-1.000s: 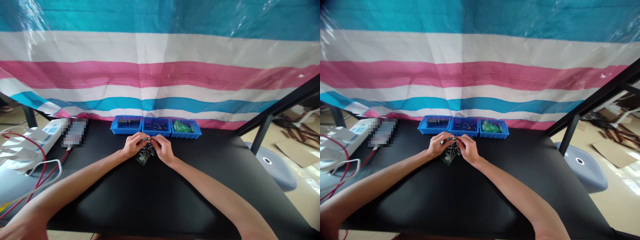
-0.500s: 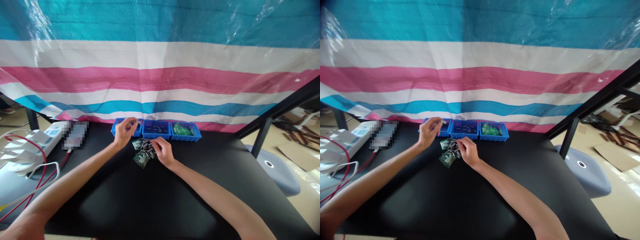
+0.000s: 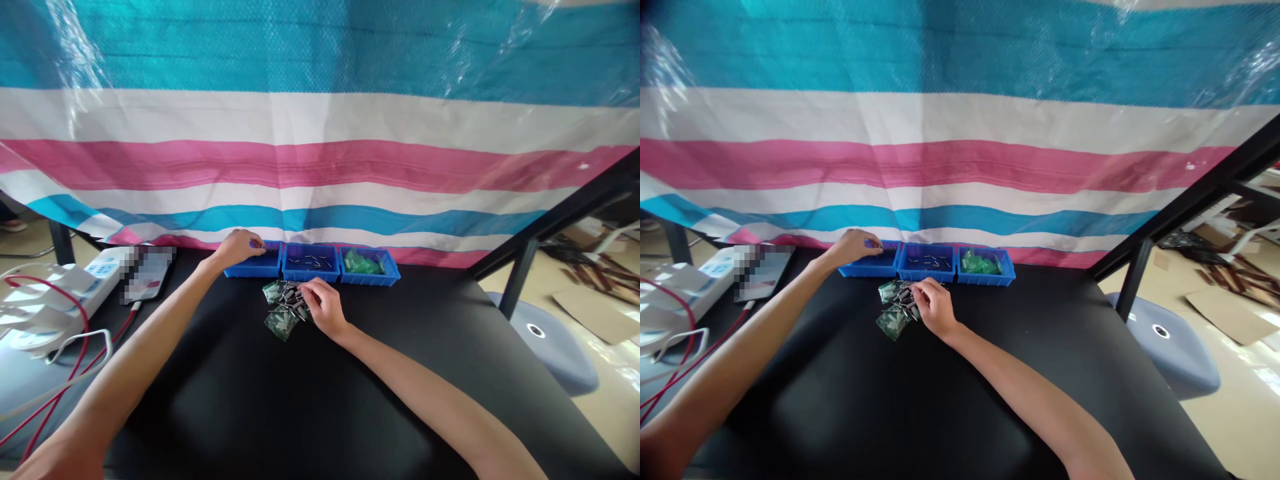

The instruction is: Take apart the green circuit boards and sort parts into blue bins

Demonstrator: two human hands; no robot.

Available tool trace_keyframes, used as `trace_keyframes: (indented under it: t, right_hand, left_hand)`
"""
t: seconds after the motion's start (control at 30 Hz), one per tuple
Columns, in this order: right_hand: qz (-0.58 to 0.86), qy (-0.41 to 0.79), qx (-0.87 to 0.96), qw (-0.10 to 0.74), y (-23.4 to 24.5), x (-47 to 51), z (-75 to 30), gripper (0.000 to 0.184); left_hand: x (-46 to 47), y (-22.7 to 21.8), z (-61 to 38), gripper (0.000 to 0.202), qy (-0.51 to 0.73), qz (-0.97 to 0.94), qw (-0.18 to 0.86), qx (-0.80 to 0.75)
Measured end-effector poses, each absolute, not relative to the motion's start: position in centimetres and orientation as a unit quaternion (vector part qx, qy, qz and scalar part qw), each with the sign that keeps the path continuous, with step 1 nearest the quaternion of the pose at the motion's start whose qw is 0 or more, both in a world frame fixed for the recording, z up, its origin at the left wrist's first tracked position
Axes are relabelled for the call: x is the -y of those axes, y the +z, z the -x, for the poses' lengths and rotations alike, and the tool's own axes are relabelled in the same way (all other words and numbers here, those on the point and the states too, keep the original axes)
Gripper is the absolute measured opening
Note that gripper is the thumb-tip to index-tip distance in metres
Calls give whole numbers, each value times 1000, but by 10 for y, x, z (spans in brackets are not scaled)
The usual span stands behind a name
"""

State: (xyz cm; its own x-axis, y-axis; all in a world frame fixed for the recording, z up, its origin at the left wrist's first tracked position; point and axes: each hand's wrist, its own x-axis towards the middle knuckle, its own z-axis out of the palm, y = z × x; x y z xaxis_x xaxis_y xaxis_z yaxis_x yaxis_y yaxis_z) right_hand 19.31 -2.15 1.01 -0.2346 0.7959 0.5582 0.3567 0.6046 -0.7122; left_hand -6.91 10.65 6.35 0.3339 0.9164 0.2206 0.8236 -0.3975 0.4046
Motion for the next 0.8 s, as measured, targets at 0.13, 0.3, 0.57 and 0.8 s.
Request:
trace_keyframes:
  t: [0.13, 0.3, 0.57, 0.8]
  right_hand:
    - [378, 228, 754, 487, 10, 21, -193, 22]
    - [376, 227, 753, 490, 11, 22, -193, 22]
    - [380, 230, 755, 482, 11, 22, -193, 23]
    - [377, 232, 755, 484, 11, 22, -193, 22]
  left_hand:
    - [-106, 59, 68, 21, 153, -810, 96, -558]
    - [-101, 60, 64, 19, 124, -796, 55, -590]
    - [-100, 58, 60, 21, 48, -783, -12, -620]
    - [-98, 60, 59, 23, 20, -789, -39, -613]
